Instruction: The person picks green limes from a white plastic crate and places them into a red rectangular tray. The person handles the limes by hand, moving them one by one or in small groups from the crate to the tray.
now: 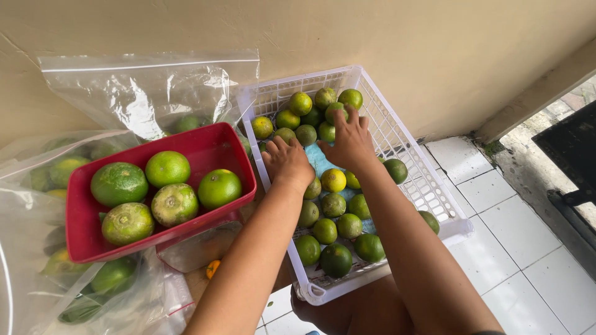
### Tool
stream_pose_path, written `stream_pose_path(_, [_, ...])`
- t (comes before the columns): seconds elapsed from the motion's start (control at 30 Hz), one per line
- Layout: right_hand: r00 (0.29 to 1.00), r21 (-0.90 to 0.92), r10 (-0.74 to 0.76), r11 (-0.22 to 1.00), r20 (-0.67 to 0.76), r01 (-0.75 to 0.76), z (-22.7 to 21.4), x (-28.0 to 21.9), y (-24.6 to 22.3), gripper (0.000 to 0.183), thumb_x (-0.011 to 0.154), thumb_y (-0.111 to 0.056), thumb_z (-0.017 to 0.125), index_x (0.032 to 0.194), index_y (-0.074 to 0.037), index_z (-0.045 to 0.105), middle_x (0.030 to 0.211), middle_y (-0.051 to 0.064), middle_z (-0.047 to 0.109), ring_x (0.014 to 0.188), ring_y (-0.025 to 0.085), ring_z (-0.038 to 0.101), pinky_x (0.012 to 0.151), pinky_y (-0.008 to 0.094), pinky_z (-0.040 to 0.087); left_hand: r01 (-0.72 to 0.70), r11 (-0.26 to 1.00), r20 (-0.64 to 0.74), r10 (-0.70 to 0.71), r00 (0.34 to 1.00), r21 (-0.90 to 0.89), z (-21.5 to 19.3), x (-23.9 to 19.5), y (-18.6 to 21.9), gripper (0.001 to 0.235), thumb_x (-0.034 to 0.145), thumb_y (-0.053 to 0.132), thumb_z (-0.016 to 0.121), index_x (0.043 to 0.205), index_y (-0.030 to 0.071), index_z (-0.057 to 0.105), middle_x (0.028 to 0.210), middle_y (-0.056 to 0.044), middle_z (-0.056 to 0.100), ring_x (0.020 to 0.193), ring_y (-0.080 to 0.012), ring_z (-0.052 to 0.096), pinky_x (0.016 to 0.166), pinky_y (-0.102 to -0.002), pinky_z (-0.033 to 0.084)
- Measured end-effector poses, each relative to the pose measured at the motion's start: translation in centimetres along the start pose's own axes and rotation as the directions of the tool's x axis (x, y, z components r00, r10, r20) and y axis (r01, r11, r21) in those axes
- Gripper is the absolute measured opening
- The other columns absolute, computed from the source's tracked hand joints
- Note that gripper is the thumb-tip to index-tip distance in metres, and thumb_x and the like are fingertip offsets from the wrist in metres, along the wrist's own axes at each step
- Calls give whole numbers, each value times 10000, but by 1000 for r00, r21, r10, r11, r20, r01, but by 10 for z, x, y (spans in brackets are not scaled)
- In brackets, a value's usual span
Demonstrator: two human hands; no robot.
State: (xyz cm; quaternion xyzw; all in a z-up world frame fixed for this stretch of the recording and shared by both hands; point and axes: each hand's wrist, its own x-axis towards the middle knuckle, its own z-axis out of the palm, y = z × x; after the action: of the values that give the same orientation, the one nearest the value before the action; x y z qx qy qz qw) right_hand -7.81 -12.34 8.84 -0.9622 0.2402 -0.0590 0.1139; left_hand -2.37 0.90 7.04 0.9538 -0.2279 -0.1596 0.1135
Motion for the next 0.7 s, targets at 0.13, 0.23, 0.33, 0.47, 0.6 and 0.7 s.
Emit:
stream_pose_path(0.13, [1000, -12, 17, 1000, -24, -18, -3, 10, 5, 873, 876, -354, 787, 1569, -199, 279, 1607, 165, 241, 1312, 392, 399, 1015, 506, 474, -8, 997, -9, 8, 1000, -74, -24, 4, 11, 592, 976, 304, 585, 1477, 68, 376, 1414, -222, 345, 1287, -383, 343, 948, -543, 354])
stream_pose_path(0.23, [1000, -44, 18, 999, 13, -17, 13, 16, 20, 960, 857, -334, 790, 1610, -232, 203, 1552, 131, 329, 1259, 368, 425, 994, 502, 426, 1, 995, -5, -2, 1000, -100, -33, 10, 27, 563, 964, 236, 553, 1471, 54, 390, 1451, -269, 326, 1315, -417, 345, 955, -635, 357])
stream_pose_path(0.33, [996, -68, 76, 995, -34, -78, 25, 19, 35, 975, 821, -256, 815, 1613, -191, 250, 1424, 118, 364, 1170, 340, 447, 938, 451, 460, -8, 999, -6, 7, 1000, -49, -31, 25, 32, 494, 972, 197, 528, 1424, 43, 405, 1440, -276, 346, 1338, -430, 339, 999, -616, 345])
stream_pose_path(0.47, [990, 57, 139, 989, -18, -137, 30, 29, 54, 686, 796, -204, 769, 1360, -139, 385, 1342, 121, 427, 1234, 383, 462, 976, 540, 441, -112, 994, -48, 112, 993, 0, -16, 45, 21, 723, 957, 100, 547, 1570, 8, 176, 1654, -278, 133, 1489, -455, 221, 1105, -620, 303])
stream_pose_path(0.6, [991, -3, 98, 995, 86, -98, 21, 27, 48, 927, 737, -124, 763, 1522, -231, 281, 1382, 110, 491, 1245, 379, 531, 1015, 577, 437, -155, 983, -3, 155, 988, -95, 13, 79, 8, 822, 972, 180, 558, 1582, 36, 27, 1677, -252, 127, 1476, -458, 267, 1090, -632, 332])
stream_pose_path(0.7, [989, -113, 58, 993, 140, -42, 34, 31, 46, 981, 634, -183, 731, 1541, -336, 388, 1315, 75, 535, 1195, 339, 527, 958, 525, 429, -138, 990, -47, 136, 990, -28, 13, 79, 8, 827, 973, 244, 605, 1569, 28, 73, 1607, -257, 236, 1447, -444, 305, 1081, -616, 365])
